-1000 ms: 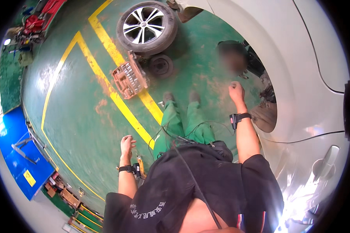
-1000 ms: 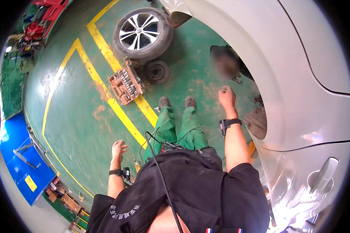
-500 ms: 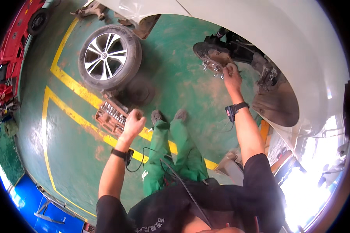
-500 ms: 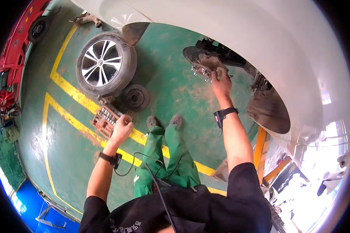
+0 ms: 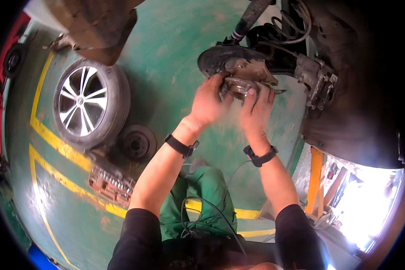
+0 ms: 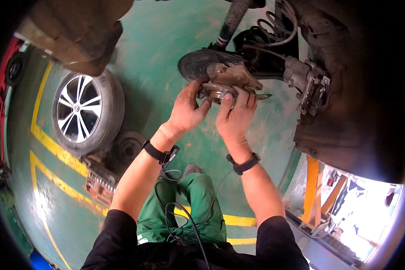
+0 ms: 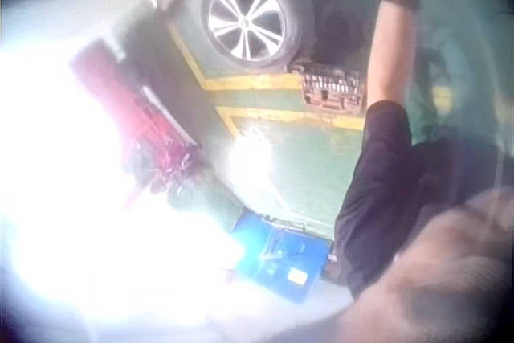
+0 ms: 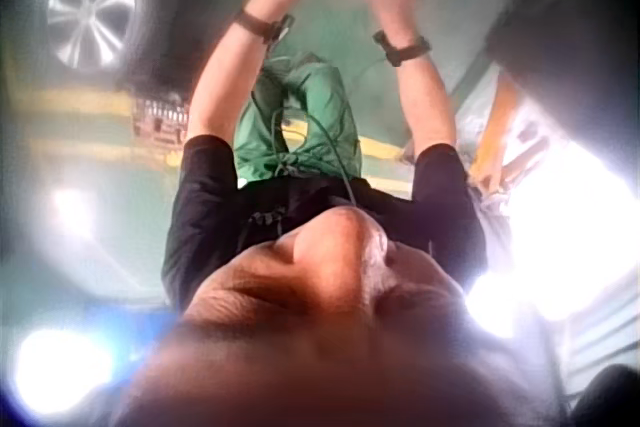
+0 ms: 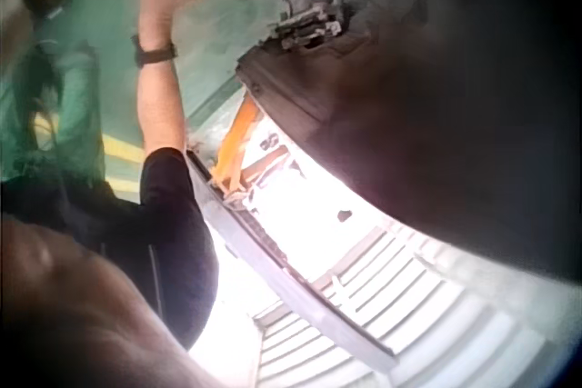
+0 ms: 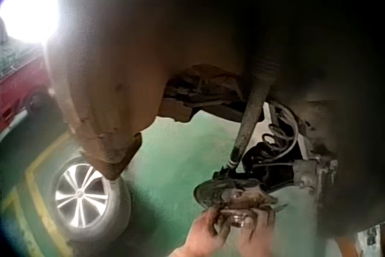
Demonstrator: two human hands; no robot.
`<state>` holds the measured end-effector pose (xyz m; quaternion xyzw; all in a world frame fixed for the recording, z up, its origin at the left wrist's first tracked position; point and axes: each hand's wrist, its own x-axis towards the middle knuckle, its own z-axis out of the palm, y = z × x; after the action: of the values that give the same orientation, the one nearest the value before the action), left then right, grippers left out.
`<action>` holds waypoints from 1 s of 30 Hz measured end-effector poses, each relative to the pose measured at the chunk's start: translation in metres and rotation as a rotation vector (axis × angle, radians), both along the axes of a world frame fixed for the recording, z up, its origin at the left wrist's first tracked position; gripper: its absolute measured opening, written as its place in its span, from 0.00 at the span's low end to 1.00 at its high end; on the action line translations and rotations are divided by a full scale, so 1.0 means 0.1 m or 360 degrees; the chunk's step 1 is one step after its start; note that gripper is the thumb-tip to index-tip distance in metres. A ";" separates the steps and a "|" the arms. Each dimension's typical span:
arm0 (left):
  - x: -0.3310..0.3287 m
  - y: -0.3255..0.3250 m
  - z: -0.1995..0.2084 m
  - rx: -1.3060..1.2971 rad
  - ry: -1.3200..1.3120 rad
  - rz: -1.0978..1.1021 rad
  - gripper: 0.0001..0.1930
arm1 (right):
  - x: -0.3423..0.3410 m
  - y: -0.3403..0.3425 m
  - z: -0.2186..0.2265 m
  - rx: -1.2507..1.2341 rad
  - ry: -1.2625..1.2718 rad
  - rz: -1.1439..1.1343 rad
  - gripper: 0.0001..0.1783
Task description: The person aligns a wheel hub assembly onto a vehicle's axle. They insert several bolts into the back of the assembly by hand and then use a socket wrench to tighten them.
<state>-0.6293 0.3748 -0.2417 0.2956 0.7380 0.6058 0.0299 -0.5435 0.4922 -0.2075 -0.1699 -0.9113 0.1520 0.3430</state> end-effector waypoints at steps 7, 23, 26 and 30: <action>-0.05 0.27 -0.38 0.0480 -0.0217 -0.0083 0.11 | -0.13 -0.10 -0.15 0.0134 0.0357 -0.0206 0.20; -0.13 0.43 -0.65 0.0603 0.0199 0.0043 0.12 | -0.20 -0.07 -0.26 0.0371 0.0590 -0.0401 0.17; -0.06 0.40 -0.54 0.0531 0.0158 0.0054 0.12 | -0.18 -0.06 -0.28 0.0384 0.0606 -0.0431 0.16; -0.06 0.36 -0.53 0.0511 0.0173 0.0005 0.13 | -0.16 -0.08 -0.28 0.0342 0.0575 -0.0442 0.16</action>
<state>-0.6357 0.4107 -0.2942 0.3277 0.6329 0.6990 -0.0587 -0.5595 0.4846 -0.2357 -0.2261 -0.8139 0.0335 0.5341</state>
